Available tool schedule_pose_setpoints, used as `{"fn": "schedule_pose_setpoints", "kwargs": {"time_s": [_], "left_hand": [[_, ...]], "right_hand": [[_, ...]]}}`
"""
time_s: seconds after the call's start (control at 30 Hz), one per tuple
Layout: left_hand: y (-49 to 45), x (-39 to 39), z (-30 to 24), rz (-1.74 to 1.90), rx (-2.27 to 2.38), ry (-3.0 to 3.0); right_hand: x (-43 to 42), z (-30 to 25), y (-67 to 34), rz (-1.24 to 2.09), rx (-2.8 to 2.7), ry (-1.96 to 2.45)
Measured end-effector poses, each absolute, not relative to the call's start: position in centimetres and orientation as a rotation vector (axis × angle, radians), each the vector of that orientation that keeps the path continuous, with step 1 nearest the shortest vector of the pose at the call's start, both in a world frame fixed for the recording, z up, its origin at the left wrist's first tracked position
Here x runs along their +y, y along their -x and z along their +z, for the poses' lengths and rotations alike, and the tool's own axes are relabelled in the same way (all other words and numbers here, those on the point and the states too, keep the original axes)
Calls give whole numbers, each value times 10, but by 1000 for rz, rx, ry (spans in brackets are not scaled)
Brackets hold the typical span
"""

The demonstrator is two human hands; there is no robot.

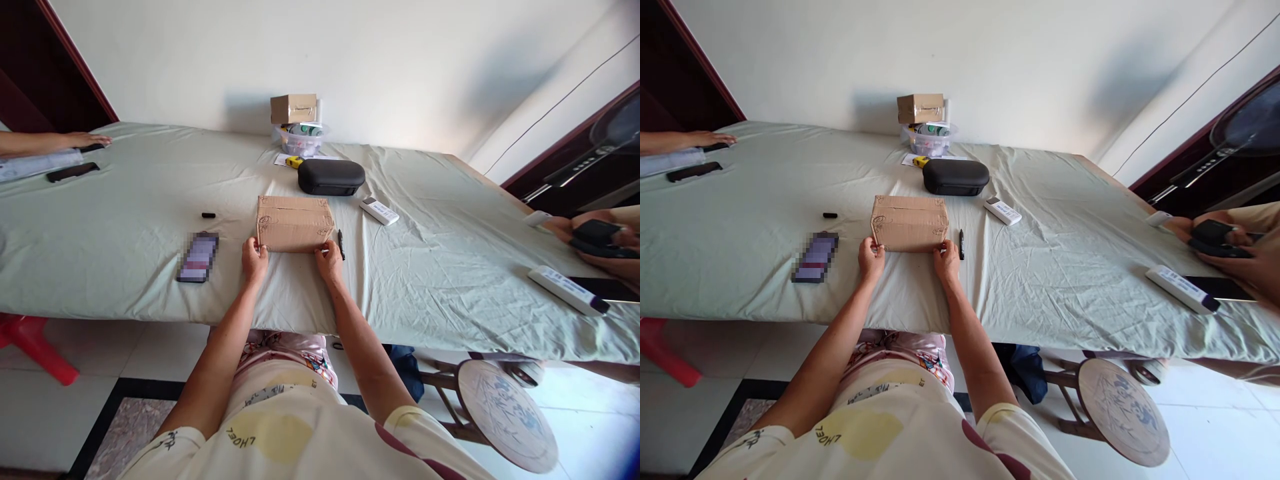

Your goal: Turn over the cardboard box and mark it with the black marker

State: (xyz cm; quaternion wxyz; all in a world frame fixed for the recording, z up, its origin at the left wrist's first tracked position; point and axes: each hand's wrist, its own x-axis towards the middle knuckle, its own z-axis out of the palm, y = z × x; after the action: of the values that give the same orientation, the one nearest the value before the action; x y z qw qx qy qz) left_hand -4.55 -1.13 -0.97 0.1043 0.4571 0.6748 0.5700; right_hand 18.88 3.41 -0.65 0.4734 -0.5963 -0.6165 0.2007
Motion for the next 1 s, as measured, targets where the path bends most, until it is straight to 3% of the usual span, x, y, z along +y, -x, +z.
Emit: {"fn": "schedule_pose_setpoints", "kwargs": {"time_s": [0.37,1.0], "left_hand": [[40,-14,-11,1538,2090,-1423],[26,-15,-14,1607,1984,-1629]], "right_hand": [[34,-11,-187,416,-1561,1445],[20,-8,-166,302,-1507,1414]]}}
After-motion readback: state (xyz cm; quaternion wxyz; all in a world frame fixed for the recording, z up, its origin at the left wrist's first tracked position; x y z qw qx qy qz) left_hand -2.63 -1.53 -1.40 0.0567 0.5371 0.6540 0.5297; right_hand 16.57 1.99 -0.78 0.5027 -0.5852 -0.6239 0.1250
